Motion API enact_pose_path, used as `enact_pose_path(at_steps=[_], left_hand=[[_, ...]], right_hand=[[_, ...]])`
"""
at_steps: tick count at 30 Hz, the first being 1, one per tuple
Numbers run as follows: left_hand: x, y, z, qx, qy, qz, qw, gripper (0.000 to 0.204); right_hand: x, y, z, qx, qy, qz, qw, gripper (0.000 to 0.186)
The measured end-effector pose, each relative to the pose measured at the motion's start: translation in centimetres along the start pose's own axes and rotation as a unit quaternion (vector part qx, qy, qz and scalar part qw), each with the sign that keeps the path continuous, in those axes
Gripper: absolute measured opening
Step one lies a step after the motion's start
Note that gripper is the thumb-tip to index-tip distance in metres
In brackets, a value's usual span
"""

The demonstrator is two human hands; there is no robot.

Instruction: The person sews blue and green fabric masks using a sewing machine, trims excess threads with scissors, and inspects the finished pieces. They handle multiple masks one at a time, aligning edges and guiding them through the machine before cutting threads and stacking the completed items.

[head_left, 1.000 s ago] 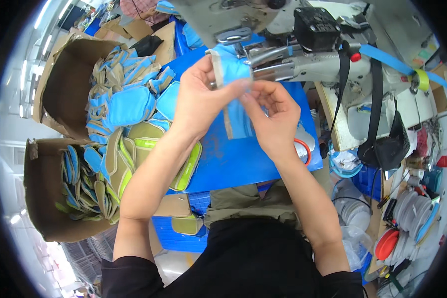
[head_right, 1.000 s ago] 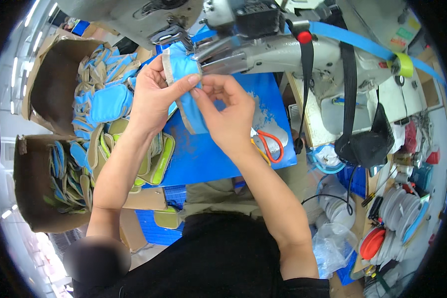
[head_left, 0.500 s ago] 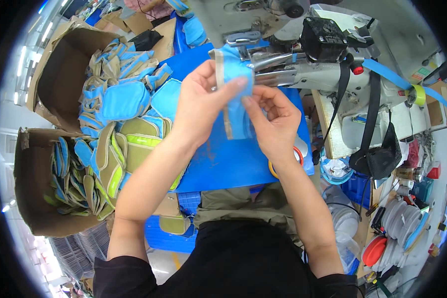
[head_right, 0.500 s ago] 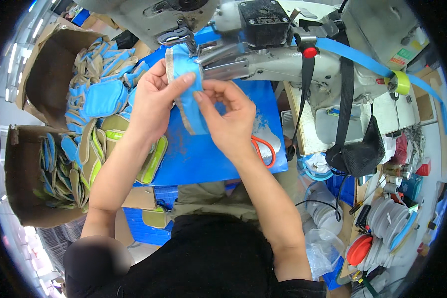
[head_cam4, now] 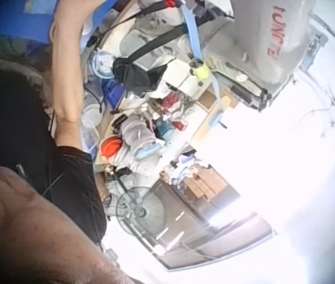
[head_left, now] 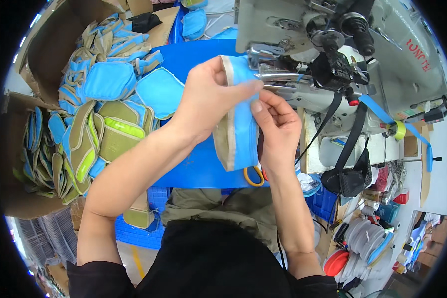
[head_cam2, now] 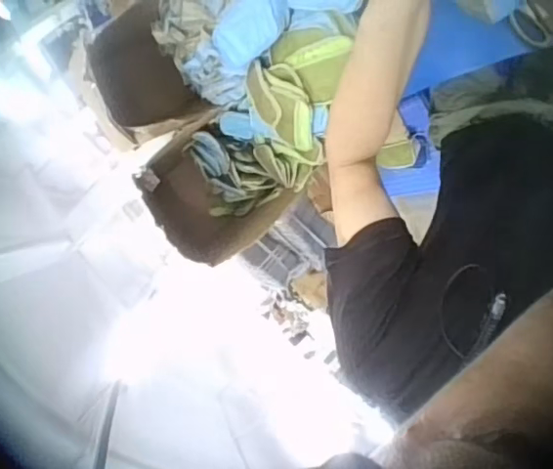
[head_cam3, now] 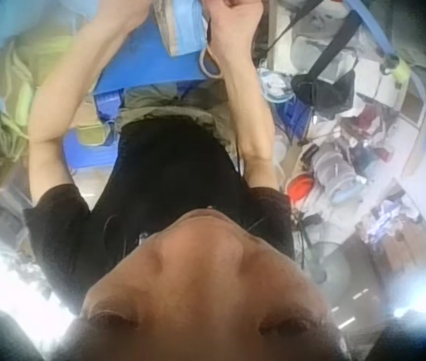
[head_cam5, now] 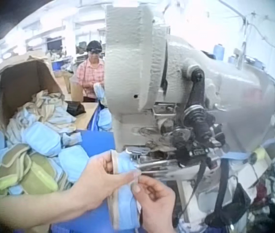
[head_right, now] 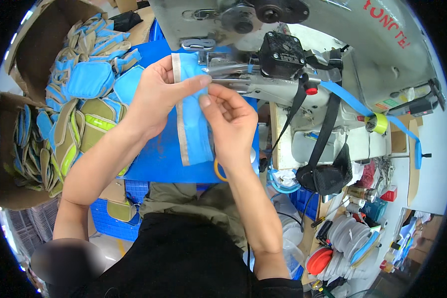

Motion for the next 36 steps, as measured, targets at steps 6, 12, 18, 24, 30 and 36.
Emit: enact_pose_path(at_steps=[6,12,18,24,30,36], left_hand=[[0.3,-0.2,0.3,0.011,-0.035,-0.003,0.999,0.028],[0.8,-1.4,0.7,0.01,-0.093,0.062,0.994,0.022],[0.4,-1.4,0.2,0.002,-0.067,0.065,0.996,0.019],[-0.4,-0.8,-0.4,0.019,-0.071,0.068,0.995,0.02],[-0.7,-1.2,-1.3,0.01,-0.054,0.068,0.996,0.017],[-1.0,-1.2,-2.2,0.017,-0.068,0.087,0.994,0.027]], right_hand=[[1.5,-0.2,0.2,0.029,-0.024,0.046,0.998,0.026],[1.5,-0.2,0.9,0.027,-0.013,0.096,0.995,0.034],[0.5,0.7,0.8,0.066,0.039,-0.024,0.997,0.033],[-0.1,1.2,1.8,0.057,0.09,-0.14,0.984,0.034],[0.5,1.7,1.3,0.056,0.089,-0.17,0.98,0.034],[0.1,1.7,0.4,0.037,0.093,-0.164,0.981,0.032]])
Point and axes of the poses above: each hand's wrist, its own z-axis away from the middle knuckle, its own y-axis out of the palm, x = y × z, the point moved 8 cm from there along -z, towards the middle knuckle, and after that the axes turned 13 degrees about z, right-handed, at the moved point
